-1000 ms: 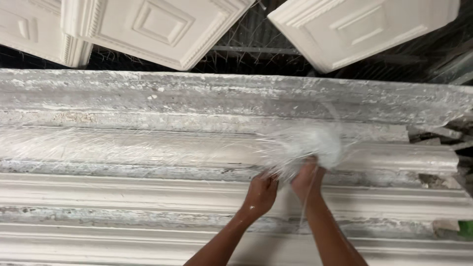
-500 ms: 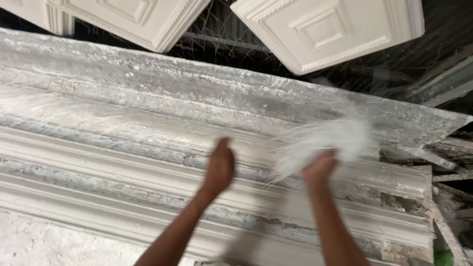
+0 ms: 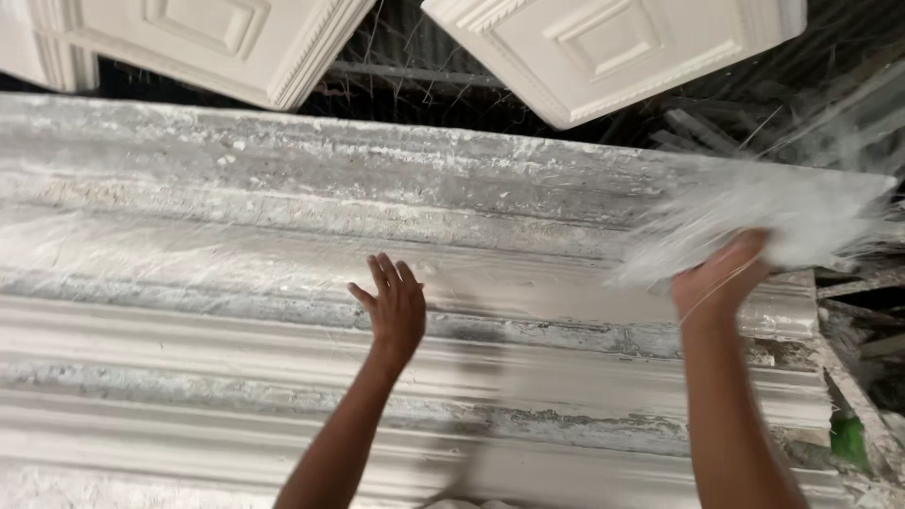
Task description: The person dips white fiberglass strands in a bucket and presses them along decorative plaster moldings laid on a workbench, smoothing the coating by hand. They then scoop plaster paste from a bowl and spread it over the molding surfaces, and finally mix plaster in the bowl.
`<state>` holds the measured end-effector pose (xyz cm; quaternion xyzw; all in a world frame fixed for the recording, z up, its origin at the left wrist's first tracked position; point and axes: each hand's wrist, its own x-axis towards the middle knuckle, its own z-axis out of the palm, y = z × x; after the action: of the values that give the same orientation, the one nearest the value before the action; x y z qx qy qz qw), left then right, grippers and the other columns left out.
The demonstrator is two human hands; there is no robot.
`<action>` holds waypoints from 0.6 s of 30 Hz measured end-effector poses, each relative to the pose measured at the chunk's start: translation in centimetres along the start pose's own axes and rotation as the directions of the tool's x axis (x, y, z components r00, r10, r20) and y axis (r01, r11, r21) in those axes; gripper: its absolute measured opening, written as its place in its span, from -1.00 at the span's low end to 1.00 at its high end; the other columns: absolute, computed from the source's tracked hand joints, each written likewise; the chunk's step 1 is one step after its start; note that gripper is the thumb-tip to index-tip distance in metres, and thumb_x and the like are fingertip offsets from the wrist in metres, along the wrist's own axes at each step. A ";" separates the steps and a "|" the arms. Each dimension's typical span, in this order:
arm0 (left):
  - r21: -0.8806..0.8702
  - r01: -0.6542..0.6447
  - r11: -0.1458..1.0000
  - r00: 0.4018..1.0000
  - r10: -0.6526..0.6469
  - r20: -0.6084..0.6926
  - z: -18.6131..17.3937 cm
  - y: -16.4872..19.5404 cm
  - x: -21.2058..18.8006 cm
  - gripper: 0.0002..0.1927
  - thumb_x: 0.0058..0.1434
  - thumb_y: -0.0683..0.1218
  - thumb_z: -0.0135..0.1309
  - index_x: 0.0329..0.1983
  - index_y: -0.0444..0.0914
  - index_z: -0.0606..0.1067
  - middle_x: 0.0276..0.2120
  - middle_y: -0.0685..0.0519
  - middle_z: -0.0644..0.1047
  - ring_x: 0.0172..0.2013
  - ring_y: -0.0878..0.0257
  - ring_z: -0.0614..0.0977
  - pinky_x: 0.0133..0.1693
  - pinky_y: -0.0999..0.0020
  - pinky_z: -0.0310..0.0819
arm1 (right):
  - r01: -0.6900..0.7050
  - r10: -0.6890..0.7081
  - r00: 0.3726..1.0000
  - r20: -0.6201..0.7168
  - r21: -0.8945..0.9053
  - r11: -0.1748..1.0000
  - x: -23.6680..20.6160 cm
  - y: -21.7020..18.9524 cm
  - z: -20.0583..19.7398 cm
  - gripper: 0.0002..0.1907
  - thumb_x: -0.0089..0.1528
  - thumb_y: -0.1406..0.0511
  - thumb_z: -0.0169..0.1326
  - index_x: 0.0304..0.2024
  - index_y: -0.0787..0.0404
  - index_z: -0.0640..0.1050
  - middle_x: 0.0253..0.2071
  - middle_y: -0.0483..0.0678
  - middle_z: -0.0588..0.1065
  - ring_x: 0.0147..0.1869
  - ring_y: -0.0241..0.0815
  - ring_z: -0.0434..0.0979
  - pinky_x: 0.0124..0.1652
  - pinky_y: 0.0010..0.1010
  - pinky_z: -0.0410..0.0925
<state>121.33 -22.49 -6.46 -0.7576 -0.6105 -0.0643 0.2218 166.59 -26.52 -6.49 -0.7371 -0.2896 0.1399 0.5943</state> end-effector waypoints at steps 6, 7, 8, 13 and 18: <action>-0.939 0.341 0.035 0.869 0.369 0.329 -5.1 9.6 -4.4 -0.62 0.46 -0.04 -0.19 0.16 -0.29 0.51 0.11 -0.24 0.56 -0.19 -0.02 0.69 -0.06 0.05 0.62 | 0.323 0.046 0.914 0.402 -0.794 0.515 -14.3 3.4 5.5 -0.58 0.32 0.14 0.02 0.16 0.22 0.49 0.17 0.21 0.48 0.32 0.12 0.42 0.36 -0.14 0.29; -0.972 0.221 0.083 0.925 0.297 0.236 -5.0 10.1 -4.7 -0.70 0.47 -0.06 -0.16 0.04 -0.29 0.53 -0.04 -0.21 0.58 -0.24 0.03 0.67 -0.13 0.08 0.61 | 0.434 -0.049 0.891 0.451 -0.818 0.376 -14.1 3.0 5.4 -0.51 0.20 0.12 0.07 0.11 0.23 0.53 0.11 0.22 0.49 0.23 0.16 0.46 0.23 -0.06 0.33; -0.984 0.106 0.140 0.963 0.233 0.137 -4.9 10.8 -4.9 -0.75 0.48 -0.08 -0.12 -0.08 -0.29 0.55 -0.18 -0.17 0.60 -0.29 0.07 0.65 -0.20 0.11 0.61 | 0.524 -0.124 0.852 0.509 -0.823 0.219 -13.0 2.3 4.3 -0.45 0.08 0.10 0.12 0.06 0.24 0.57 0.06 0.22 0.51 0.14 0.20 0.49 0.09 0.03 0.37; -0.855 0.126 0.503 0.937 0.222 0.268 -1.2 8.9 -1.6 -0.69 0.53 -0.04 -0.24 -0.09 -0.24 0.52 -0.26 -0.05 0.59 -0.39 0.13 0.60 -0.40 0.13 0.58 | 0.055 0.091 0.984 0.154 -0.745 0.665 -2.8 -2.3 -2.9 -0.56 0.48 0.05 -0.06 0.09 0.32 0.48 0.01 0.18 0.54 0.13 0.04 0.52 0.26 0.03 0.31; -0.508 0.093 0.856 0.901 0.145 0.409 -1.2 7.7 0.2 -0.57 0.49 0.03 -0.20 0.18 -0.42 0.35 0.21 -0.35 0.40 0.22 -0.29 0.40 0.06 -0.32 0.29 | -0.070 0.114 0.994 -0.005 0.759 0.647 0.7 -4.8 -7.0 -0.44 0.38 0.07 -0.06 0.26 0.33 0.30 0.17 0.08 0.39 0.30 0.02 0.45 0.39 0.08 0.32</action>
<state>128.88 -24.02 -7.26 -0.7922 -0.5940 -0.0525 -0.1297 169.76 -31.13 -0.04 -0.4391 -0.1516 0.2585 0.8470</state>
